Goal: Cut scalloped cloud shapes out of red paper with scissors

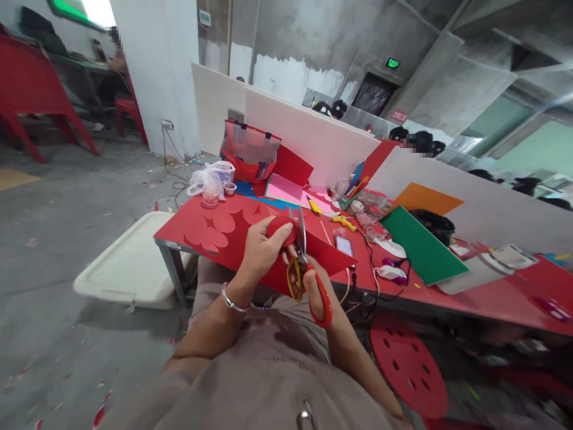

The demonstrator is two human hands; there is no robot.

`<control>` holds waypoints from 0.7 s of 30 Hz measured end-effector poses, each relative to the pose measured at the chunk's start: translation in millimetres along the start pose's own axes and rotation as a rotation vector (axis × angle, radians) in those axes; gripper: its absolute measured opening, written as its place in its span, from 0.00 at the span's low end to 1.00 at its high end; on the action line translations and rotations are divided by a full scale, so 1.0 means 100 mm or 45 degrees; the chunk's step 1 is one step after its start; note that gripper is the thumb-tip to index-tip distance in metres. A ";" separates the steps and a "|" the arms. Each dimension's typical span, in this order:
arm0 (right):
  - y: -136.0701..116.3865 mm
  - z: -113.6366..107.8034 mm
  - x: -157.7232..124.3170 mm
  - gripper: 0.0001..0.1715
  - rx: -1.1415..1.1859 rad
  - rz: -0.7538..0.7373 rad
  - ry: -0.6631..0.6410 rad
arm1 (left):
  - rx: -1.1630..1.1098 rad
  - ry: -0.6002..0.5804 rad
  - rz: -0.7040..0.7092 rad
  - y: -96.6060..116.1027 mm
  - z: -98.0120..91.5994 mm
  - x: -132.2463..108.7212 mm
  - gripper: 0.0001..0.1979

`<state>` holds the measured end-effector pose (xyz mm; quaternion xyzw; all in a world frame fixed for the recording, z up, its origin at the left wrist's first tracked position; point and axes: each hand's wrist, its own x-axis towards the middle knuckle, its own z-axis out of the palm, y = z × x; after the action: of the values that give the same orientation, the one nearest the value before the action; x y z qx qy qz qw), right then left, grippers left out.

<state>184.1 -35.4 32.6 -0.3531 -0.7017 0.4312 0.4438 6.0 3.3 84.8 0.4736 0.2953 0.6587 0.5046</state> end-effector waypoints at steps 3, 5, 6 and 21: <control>0.02 0.01 0.00 0.40 -0.004 -0.012 0.006 | -0.022 -0.003 -0.001 0.00 0.00 0.01 0.20; 0.00 0.01 0.00 0.41 -0.023 -0.016 0.012 | -0.030 -0.005 0.003 0.00 -0.01 0.01 0.20; -0.01 0.01 0.00 0.42 -0.039 -0.021 0.009 | -0.028 -0.002 0.007 -0.01 -0.01 0.01 0.20; -0.03 -0.01 0.01 0.40 -0.190 -0.092 0.014 | 0.029 -0.032 -0.006 -0.01 -0.03 0.00 0.20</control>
<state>184.4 -35.8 35.9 -0.3620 -0.7418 0.3593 0.4354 3.4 4.3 83.1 0.4870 0.2974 0.6481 0.5043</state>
